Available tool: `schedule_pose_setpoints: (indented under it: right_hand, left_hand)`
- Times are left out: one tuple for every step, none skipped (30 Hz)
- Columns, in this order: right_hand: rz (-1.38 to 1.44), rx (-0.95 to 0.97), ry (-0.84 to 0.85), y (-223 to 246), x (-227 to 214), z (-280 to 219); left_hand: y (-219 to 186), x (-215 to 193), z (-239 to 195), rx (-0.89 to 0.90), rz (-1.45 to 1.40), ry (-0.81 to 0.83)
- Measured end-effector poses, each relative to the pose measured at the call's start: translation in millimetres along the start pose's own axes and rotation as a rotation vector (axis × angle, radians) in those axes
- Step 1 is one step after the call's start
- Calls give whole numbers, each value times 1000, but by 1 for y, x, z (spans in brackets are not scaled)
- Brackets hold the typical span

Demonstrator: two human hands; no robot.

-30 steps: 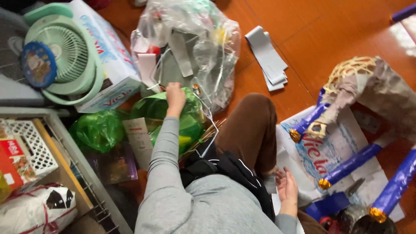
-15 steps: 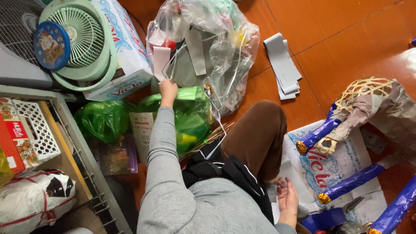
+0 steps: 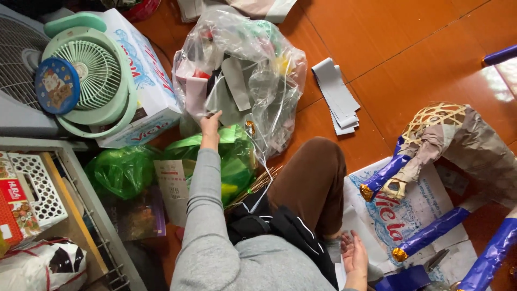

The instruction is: Wrapping the legs of a paper-mache giraffe with blue decorative paper and securing it with adhesive.

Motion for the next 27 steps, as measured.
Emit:
schedule_pose_setpoints:
  right_hand:
    - [0, -2, 0, 1, -2, 1]
    - [15, 0, 10, 0, -3, 2]
    - [29, 1, 20, -1, -4, 4]
    - [29, 1, 21, -1, -3, 4]
    - [20, 3, 7, -1, -4, 3]
    - [12, 4, -8, -1, -4, 3]
    - [12, 3, -7, -2, -8, 6]
    - [19, -1, 19, -3, -10, 10]
    - [26, -5, 45, -5, -12, 13]
    - [28, -7, 47, -5, -11, 13]
    - [32, -5, 37, -5, -11, 13]
    - [35, -5, 26, -5, -13, 12]
    - [38, -7, 28, -5, -13, 15]
    - [38, -9, 32, -6, -15, 16]
    - [37, -10, 37, -7, -16, 17]
    - [38, -11, 35, -8, -18, 18]
    - [43, -13, 46, -9, -19, 19]
    - [46, -13, 57, -10, -19, 22]
    - [47, -12, 57, -8, -16, 17]
    - [46, -20, 48, -6, -12, 13]
    - [44, -27, 39, -3, -8, 9]
    - [44, -27, 40, -3, -8, 8]
    - [47, -27, 41, -3, -8, 7]
    - [52, -29, 43, -3, -7, 7]
    - [54, -29, 46, -3, -5, 7]
    - [47, -34, 49, -2, -4, 5]
    - [40, -38, 53, -1, -3, 3]
  left_hand:
    - [-3, 4, -7, 0, -1, 1]
    - [-10, 5, -13, 65, -19, -9]
    - [-18, 7, -20, 129, -38, -19]
    - [-23, 8, -27, 131, -38, -19]
    - [-41, 12, -35, 337, 102, 48]
    - [-57, 18, -47, 543, 242, 115]
    - [-63, 20, -50, 544, 242, 114]
    - [-69, 25, -54, 574, 386, 131]
    - [-76, 29, -58, 601, 530, 147]
    - [-81, 33, -57, 605, 529, 147]
    - [-89, 34, -57, 649, 589, 90]
    - [-96, 37, -57, 693, 649, 34]
    - [-98, 42, -51, 696, 646, 36]
    - [-96, 46, -43, 645, 715, 45]
    - [-94, 50, -35, 593, 783, 55]
    - [-99, 53, -36, 593, 783, 57]
    - [-103, 58, -37, 599, 841, 91]
    - [-107, 62, -38, 604, 901, 122]
    - [-105, 64, -36, 605, 901, 122]
    - [-101, 66, -33, 567, 972, 153]
    - [-97, 68, -30, 528, 1041, 183]
    - [-92, 68, -27, 529, 1042, 181]
    - [-88, 70, -25, 530, 1088, 196]
    - [-83, 72, -22, 533, 1134, 210]
    - [-91, 72, -25, 536, 1134, 209]
    - [-101, 71, -30, 572, 1119, 150]
    - [-111, 70, -36, 608, 1102, 92]
Point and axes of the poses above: each hand's wrist, its own z-axis towards the middle knuckle, its own x-axis out of the palm, y = z × x, the point moved 6 cm from there along z, towards the middle knuckle, and after that the axes turned 8 degrees about x, right-handed, at the moved point
